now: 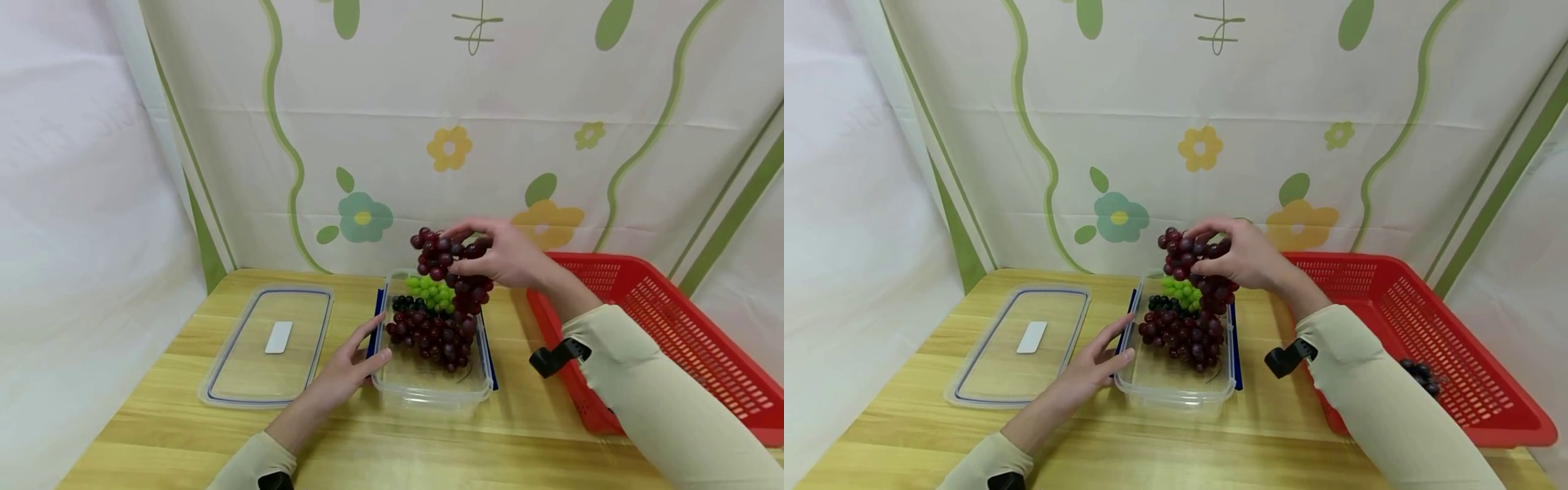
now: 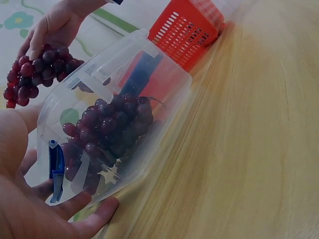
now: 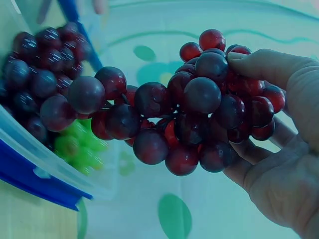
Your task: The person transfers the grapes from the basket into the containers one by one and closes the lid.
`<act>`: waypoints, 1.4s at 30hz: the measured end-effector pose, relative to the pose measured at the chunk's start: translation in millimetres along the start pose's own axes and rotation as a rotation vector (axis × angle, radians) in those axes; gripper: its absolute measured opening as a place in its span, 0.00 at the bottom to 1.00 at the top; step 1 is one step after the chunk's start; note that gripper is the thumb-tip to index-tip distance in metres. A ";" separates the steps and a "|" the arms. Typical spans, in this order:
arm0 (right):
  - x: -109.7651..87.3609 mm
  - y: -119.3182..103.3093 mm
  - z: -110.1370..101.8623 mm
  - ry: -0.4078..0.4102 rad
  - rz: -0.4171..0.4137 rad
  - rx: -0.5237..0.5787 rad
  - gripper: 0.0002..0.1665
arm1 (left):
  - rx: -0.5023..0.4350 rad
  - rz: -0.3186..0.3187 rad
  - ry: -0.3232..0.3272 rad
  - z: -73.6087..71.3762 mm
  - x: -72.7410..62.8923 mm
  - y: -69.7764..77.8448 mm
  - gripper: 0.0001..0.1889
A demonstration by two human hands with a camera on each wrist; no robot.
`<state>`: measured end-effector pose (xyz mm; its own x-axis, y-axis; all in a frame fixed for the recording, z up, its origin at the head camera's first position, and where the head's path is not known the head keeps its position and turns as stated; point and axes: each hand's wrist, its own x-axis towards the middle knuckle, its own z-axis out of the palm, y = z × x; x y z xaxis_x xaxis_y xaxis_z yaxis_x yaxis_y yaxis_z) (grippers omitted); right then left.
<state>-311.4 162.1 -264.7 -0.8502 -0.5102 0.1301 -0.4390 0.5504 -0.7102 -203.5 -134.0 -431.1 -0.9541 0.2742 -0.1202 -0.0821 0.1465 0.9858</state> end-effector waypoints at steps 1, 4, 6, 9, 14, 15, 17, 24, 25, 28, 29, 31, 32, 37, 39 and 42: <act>-0.4 -0.4 4.6 -0.014 -0.013 -0.006 0.25 | -0.002 0.000 -0.001 0.0 0.1 -0.3 0.37; -3.2 -2.2 18.2 -0.045 -0.054 -0.014 0.26 | -0.005 0.000 -0.003 -0.2 0.4 -1.0 0.36; -6.0 -4.2 26.7 -0.058 -0.082 -0.022 0.26 | -0.003 -0.002 -0.001 -0.4 0.6 -1.3 0.36; -11.2 -5.6 38.1 -0.089 -0.121 -0.033 0.27 | 0.002 -0.005 0.003 -0.6 1.4 -1.6 0.35; -21.5 -2.3 55.9 -0.171 -0.140 -0.032 0.26 | -0.009 -0.013 0.007 -0.3 2.5 -1.0 0.34; -23.6 -0.7 59.5 -0.184 -0.140 -0.035 0.26 | -0.017 -0.014 0.007 -0.3 2.5 -0.7 0.34; -27.4 2.5 66.8 -0.210 -0.135 -0.044 0.25 | -0.026 -0.020 0.007 -0.4 2.4 -0.5 0.34; -37.3 12.8 87.5 -0.309 -0.086 -0.063 0.26 | -0.024 -0.017 -0.004 -1.2 2.4 -1.6 0.36; -38.4 13.9 89.5 -0.321 -0.087 -0.069 0.26 | -0.025 -0.017 -0.004 -1.2 2.4 -1.8 0.36; -41.3 15.3 94.4 -0.352 -0.117 -0.099 0.25 | -0.015 -0.014 -0.001 -1.2 1.9 -2.0 0.36; -42.0 15.2 96.0 -0.360 -0.129 -0.109 0.25 | -0.011 -0.014 -0.002 -1.2 1.8 -1.9 0.36; -43.4 14.6 99.4 -0.368 -0.149 -0.129 0.23 | -0.006 -0.014 -0.001 -1.2 1.5 -1.9 0.35; -44.1 13.9 101.2 -0.369 -0.158 -0.140 0.22 | -0.002 -0.014 0.001 -1.2 1.4 -1.8 0.35; -47.1 10.2 108.1 -0.357 -0.206 -0.178 0.17 | 0.005 -0.014 -0.001 -1.4 0.8 -1.6 0.35; -48.7 9.3 109.2 -0.343 -0.219 -0.197 0.17 | 0.004 -0.011 -0.007 -1.5 0.7 -1.5 0.35; -51.8 8.9 108.6 -0.306 -0.224 -0.229 0.17 | -0.003 -0.005 -0.014 -1.4 0.8 -1.2 0.35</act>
<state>-239.6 121.6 -352.8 -0.6166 -0.7868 0.0276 -0.6850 0.5190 -0.5113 -204.6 -135.3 -432.3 -0.9495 0.2869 -0.1268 -0.0878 0.1451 0.9855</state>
